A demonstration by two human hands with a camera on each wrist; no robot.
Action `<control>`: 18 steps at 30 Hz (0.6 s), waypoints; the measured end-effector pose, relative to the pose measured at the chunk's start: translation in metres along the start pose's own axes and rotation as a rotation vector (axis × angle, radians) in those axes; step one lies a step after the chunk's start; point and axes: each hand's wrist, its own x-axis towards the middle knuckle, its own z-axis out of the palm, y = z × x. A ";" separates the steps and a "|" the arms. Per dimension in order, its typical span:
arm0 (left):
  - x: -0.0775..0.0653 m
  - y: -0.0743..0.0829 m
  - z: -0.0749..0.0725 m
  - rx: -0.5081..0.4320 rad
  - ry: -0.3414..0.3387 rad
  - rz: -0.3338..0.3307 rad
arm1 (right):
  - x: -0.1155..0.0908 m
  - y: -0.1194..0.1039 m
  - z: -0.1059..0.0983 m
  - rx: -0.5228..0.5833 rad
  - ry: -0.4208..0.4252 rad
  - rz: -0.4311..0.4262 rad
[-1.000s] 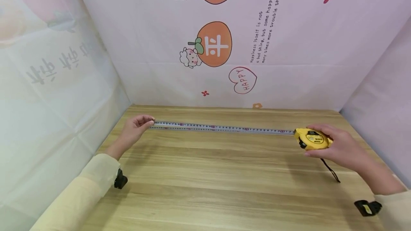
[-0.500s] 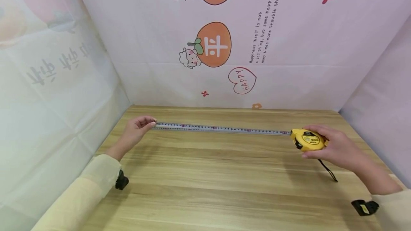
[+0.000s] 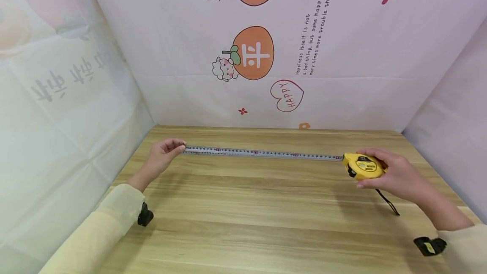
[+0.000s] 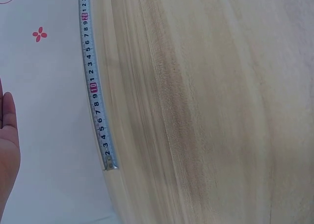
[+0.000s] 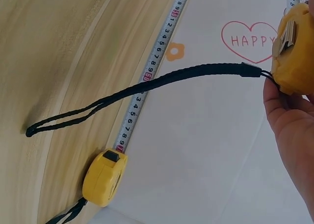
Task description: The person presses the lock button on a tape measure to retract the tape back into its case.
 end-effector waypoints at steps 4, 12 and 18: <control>0.001 0.000 0.001 0.006 -0.008 0.000 | 0.002 -0.004 0.003 0.016 -0.007 0.006; 0.000 0.001 0.001 -0.017 -0.013 0.009 | 0.003 -0.008 0.007 0.075 -0.022 -0.014; 0.002 -0.003 0.000 -0.001 -0.015 -0.004 | 0.004 -0.011 0.010 0.055 -0.010 0.006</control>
